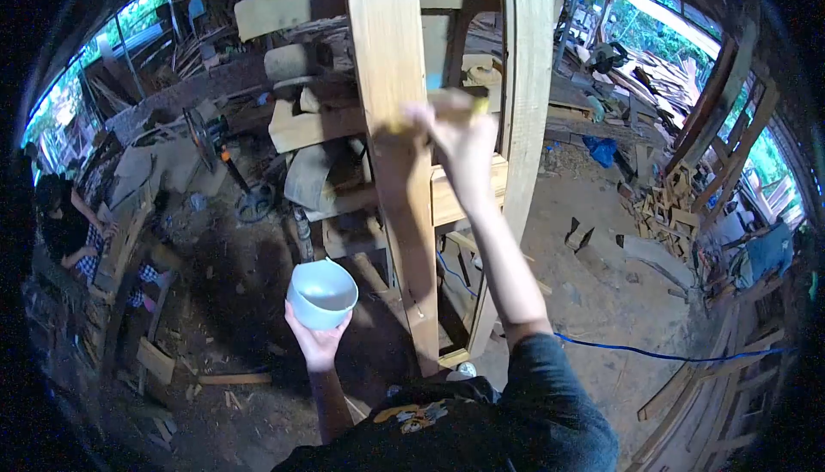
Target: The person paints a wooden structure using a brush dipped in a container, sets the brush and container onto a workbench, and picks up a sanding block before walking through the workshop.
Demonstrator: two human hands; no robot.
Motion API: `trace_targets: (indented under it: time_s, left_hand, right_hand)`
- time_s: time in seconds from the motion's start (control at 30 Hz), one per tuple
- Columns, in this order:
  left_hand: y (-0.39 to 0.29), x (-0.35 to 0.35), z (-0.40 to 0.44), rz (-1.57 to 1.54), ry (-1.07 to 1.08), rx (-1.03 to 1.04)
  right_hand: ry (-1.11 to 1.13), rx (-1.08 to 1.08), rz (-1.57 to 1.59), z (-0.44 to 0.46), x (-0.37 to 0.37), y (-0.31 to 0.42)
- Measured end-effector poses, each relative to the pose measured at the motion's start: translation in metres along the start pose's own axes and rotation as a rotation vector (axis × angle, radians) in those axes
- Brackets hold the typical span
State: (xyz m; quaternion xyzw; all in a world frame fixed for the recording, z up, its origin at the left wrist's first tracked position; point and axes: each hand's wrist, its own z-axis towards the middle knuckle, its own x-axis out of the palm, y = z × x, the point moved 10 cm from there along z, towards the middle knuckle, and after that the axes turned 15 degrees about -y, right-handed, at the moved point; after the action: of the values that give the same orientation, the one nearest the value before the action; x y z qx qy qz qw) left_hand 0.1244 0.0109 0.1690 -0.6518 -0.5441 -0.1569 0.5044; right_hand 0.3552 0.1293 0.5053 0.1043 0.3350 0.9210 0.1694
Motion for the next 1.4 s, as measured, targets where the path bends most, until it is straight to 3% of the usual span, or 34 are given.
trace_targets:
  time_s: [0.1, 0.13, 0.2, 0.23, 0.27, 0.3, 0.33, 0.37, 0.4, 0.43, 0.47, 0.53, 0.63, 0.7, 0.8, 0.87, 0.93, 0.97, 1.07, 1.13, 1.2, 1.27, 1.33, 1.4]
  left_hand:
    - [0.010, 0.004, 0.000, -0.006, 0.032, -0.025]
    - [0.013, 0.006, 0.000, -0.003, 0.035, -0.031]
    - [0.019, 0.007, -0.003, -0.011, 0.057, -0.038]
    - [0.022, 0.007, -0.003, -0.016, 0.056, -0.043]
    - [0.026, 0.007, -0.003, -0.035, 0.070, -0.059]
    - [0.029, 0.007, -0.003, -0.055, 0.082, -0.074]
    - [0.030, 0.005, -0.002, -0.059, 0.080, -0.078]
    - [0.032, 0.003, 0.000, -0.059, 0.090, -0.086]
    - [0.032, 0.003, 0.000, -0.055, 0.102, -0.092]
    - [0.032, 0.001, -0.002, -0.043, 0.103, -0.091]
    - [0.029, -0.002, -0.002, -0.030, 0.060, -0.069]
    - [0.028, 0.007, 0.003, -0.005, 0.047, -0.060]
    - [0.030, 0.005, 0.006, 0.009, 0.024, -0.045]
    - [0.036, 0.009, 0.007, 0.010, 0.049, -0.080]
    - [0.049, 0.017, 0.003, -0.051, 0.093, -0.134]
    - [0.064, 0.016, 0.003, -0.098, 0.121, -0.153]
    - [0.040, 0.002, 0.003, 0.493, -0.005, 0.502]
    - [0.064, 0.002, 0.005, 0.031, 0.089, -0.067]
    - [0.059, -0.007, -0.003, -0.014, -0.053, -0.114]
    - [0.056, -0.012, -0.004, -0.029, -0.089, -0.135]
    - [0.050, -0.023, 0.000, -0.017, -0.173, -0.091]
    - [0.054, -0.021, 0.001, -0.052, -0.096, -0.121]
    - [0.051, -0.005, -0.001, -0.015, -0.068, -0.098]
    - [0.055, 0.002, -0.003, -0.006, -0.059, -0.126]
  right_hand:
    - [-0.170, -0.364, 0.056, 0.057, 0.005, 0.059]
    - [-0.146, -0.274, 0.116, 0.068, 0.012, 0.047]
    - [-0.191, -0.394, 0.090, 0.057, 0.005, 0.051]
    - [-0.159, -0.216, 0.081, 0.044, -0.001, 0.036]
    - [-0.139, -0.220, 0.061, 0.028, -0.008, 0.020]
    - [-0.075, -0.033, 0.065, 0.009, -0.009, -0.003]
    - [0.044, 0.119, 0.072, -0.013, -0.005, -0.040]
    - [0.240, 0.309, -0.120, -0.046, 0.004, -0.080]
    - [0.423, 0.318, -0.251, -0.076, 0.016, -0.103]
    - [0.451, 0.051, -0.385, -0.091, 0.020, -0.124]
    - [0.469, 0.089, -0.454, -0.094, 0.020, -0.136]
    - [0.363, 0.295, -0.232, -0.055, 0.019, -0.089]
    - [0.023, -0.195, -0.063, 0.029, 0.011, -0.003]
    - [-0.095, -0.361, 0.139, 0.065, 0.006, 0.063]
    - [-0.338, -0.805, 0.373, 0.079, 0.011, 0.102]
    - [-0.114, -0.610, 0.372, 0.080, 0.034, 0.069]
    - [-0.121, -0.577, 0.150, 0.048, 0.030, 0.051]
    - [-0.102, -0.547, 0.085, 0.027, 0.025, 0.041]
    - [0.056, -0.457, 0.043, -0.040, 0.008, 0.020]
    - [0.378, -0.330, -0.109, -0.072, 0.011, 0.000]
    - [0.617, -0.032, -0.215, -0.074, 0.013, -0.030]
    - [0.609, 0.211, -0.144, -0.052, 0.013, -0.052]
    - [0.429, 0.095, -0.029, -0.006, 0.014, -0.043]
    - [0.197, -0.235, -0.056, 0.041, 0.008, 0.016]
